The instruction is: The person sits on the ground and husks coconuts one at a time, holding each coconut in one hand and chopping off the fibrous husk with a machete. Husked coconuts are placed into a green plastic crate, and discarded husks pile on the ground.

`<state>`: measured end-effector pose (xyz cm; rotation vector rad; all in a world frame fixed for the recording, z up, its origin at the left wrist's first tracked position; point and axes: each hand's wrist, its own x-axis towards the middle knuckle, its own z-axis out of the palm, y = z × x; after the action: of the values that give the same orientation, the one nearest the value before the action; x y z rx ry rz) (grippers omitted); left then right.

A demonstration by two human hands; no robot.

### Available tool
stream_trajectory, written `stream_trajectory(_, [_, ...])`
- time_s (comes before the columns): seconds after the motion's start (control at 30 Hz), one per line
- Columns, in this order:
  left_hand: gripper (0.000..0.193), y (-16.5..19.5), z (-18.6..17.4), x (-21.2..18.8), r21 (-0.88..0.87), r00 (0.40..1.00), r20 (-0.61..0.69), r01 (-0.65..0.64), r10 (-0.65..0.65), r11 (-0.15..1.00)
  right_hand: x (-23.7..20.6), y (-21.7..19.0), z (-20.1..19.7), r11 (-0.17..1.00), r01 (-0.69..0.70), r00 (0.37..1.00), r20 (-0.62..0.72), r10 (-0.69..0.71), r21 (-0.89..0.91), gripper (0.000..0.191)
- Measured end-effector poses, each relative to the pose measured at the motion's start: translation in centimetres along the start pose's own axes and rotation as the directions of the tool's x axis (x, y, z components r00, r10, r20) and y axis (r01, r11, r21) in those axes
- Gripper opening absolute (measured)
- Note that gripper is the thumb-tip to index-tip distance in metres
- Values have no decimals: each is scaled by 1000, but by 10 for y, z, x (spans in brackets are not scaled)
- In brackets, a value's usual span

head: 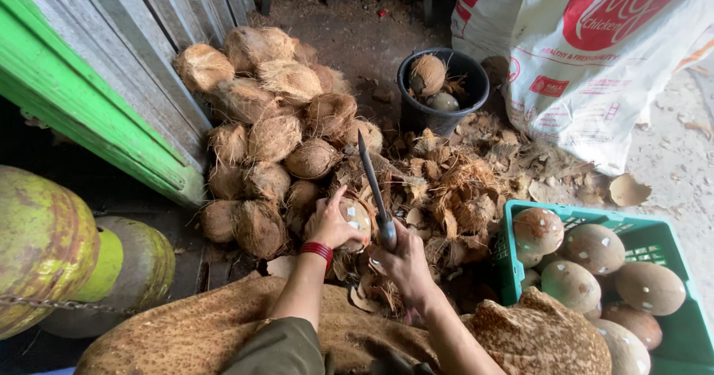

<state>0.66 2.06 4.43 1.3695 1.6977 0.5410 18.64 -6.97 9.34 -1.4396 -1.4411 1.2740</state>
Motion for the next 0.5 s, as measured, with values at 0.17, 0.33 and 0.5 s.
stream_trajectory(0.17, [135, 12, -13, 6, 123, 990, 24, 136, -140, 983, 8, 38, 18, 999, 29, 997, -73, -27, 19, 10])
stream_trajectory(0.33, [125, -17, -14, 1, 129, 1000, -6, 19, -19, 992, 16, 84, 8, 798, -594, 803, 120, 584, 96, 5])
stream_trajectory(0.5, [129, -29, 1, -4, -16, 970, -142, -204, 199, 979, 20, 61, 2, 854, -521, 850, 91, 518, 5, 5])
